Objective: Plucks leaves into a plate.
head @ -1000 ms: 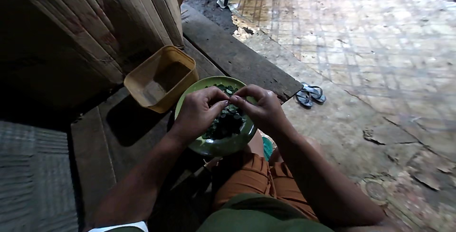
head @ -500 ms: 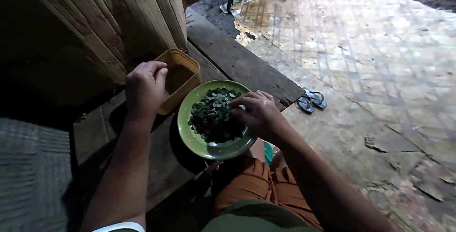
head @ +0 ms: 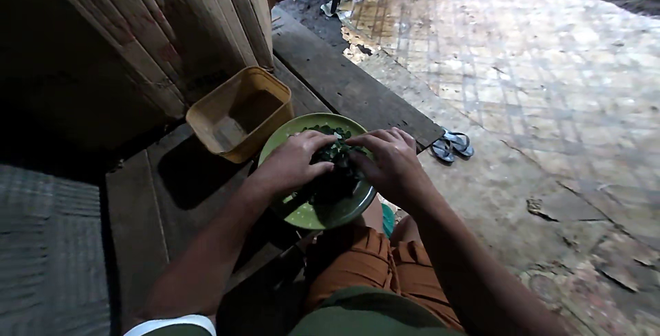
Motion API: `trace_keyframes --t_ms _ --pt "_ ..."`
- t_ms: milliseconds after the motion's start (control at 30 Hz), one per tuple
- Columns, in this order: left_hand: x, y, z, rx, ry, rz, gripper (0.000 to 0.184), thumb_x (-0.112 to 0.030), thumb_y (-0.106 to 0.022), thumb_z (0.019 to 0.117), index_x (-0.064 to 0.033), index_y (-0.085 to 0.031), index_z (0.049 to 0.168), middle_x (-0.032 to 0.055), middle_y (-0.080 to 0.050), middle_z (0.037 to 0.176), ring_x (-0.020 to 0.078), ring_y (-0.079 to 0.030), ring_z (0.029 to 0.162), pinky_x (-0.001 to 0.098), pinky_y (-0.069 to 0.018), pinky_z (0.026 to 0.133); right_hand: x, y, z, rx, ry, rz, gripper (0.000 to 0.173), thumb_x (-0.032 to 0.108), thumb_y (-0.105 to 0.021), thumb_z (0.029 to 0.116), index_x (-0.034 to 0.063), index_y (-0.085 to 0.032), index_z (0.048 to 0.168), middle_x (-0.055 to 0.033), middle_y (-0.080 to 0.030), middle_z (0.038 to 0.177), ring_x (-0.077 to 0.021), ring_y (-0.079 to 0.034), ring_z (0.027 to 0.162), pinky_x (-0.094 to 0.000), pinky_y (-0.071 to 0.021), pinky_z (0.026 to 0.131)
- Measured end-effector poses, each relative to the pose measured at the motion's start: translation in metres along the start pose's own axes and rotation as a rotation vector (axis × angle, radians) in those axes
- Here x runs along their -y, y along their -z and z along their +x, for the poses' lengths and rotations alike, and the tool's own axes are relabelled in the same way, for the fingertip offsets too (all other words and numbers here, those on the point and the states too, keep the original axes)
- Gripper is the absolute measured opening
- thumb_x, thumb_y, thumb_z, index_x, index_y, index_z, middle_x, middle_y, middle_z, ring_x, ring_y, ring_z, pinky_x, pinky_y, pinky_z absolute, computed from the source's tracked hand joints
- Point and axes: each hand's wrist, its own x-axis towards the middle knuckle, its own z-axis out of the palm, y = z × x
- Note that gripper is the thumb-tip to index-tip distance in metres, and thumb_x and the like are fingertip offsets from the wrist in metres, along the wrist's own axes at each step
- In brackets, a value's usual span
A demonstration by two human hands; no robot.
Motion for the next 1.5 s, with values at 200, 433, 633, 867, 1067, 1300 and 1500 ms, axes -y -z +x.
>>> trace_keyframes --t_ms 200,433,633,867,1067,1300,1500 --pt "-0.004 0.012 -0.009 -0.258 -0.063 -0.041 0.02 -0.003 -0.063 0.0952 -0.0059 -0.074 0.112 0.0111 -0.072 0.107 0.0189 -0.069 0.1 0.0384 -0.0568 0.09 0.001 0.004 0.001 0.002 -0.025 0.032 0.022 0.019 -0.066 0.0958 0.0124 -0.077 0.114 -0.0089 -0.074 0.107 -0.0308 -0.066 0.11 -0.0616 -0.0377 0.107" --pt "-0.018 0.032 -0.015 -0.246 0.151 -0.548 0.024 -0.006 -0.056 0.1024 -0.0087 -0.068 0.122 0.0003 -0.071 0.11 0.0025 -0.067 0.097 0.0221 -0.056 0.087 0.002 0.005 0.002 0.014 -0.041 0.088 0.022 0.019 -0.065 0.0971 0.0122 -0.076 0.114 -0.0076 -0.073 0.105 -0.0286 -0.065 0.107 -0.0587 -0.039 0.106" --pt "-0.018 0.029 -0.011 -0.156 0.32 -0.943 0.028 -0.01 -0.045 0.1083 -0.0103 -0.061 0.132 0.0071 -0.069 0.113 0.0159 -0.071 0.092 0.0335 -0.0625 0.078 0.0 0.008 0.001 0.024 -0.057 0.168 0.025 0.023 -0.066 0.0974 0.0137 -0.076 0.118 -0.0051 -0.073 0.109 -0.0234 -0.065 0.108 -0.0546 -0.0401 0.106" --pt "-0.022 0.026 -0.007 -0.151 0.438 -1.118 0.034 -0.014 -0.038 0.1096 -0.0123 -0.056 0.138 0.0099 -0.068 0.116 0.0195 -0.071 0.097 0.0385 -0.0613 0.083 0.008 0.003 0.002 0.026 -0.073 0.235 0.025 0.027 -0.067 0.0973 0.0154 -0.076 0.118 -0.0028 -0.073 0.11 -0.0199 -0.064 0.108 -0.053 -0.0406 0.105" --pt "-0.027 0.023 -0.006 -0.156 0.448 -1.145 0.033 -0.006 -0.041 0.107 -0.0116 -0.057 0.136 0.0077 -0.069 0.11 0.0153 -0.071 0.092 0.0328 -0.0614 0.08 0.012 -0.004 0.009 0.018 -0.095 0.262 0.022 0.027 -0.066 0.0982 0.0093 -0.076 0.106 -0.0055 -0.072 0.1 -0.0213 -0.066 0.1 -0.0555 -0.0428 0.102" --pt "-0.023 0.022 -0.008 -0.122 0.377 -1.119 0.032 -0.021 -0.043 0.109 -0.0143 -0.055 0.138 0.0031 -0.069 0.107 0.0116 -0.07 0.091 0.0299 -0.0609 0.079 0.009 0.0 0.009 0.014 -0.089 0.337 0.015 0.018 -0.067 0.0972 0.0061 -0.074 0.103 -0.0054 -0.071 0.096 -0.0177 -0.067 0.094 -0.0487 -0.0496 0.095" --pt "-0.024 0.005 -0.009 -0.131 0.226 -1.001 0.045 -0.003 -0.068 0.0944 -0.0112 -0.056 0.136 0.004 -0.069 0.109 0.0088 -0.069 0.087 0.0247 -0.0601 0.076 0.012 -0.001 0.009 0.028 -0.027 0.284 0.014 0.02 -0.071 0.095 0.008 -0.076 0.1 -0.004 -0.072 0.094 -0.0192 -0.065 0.098 -0.0498 -0.0435 0.101"
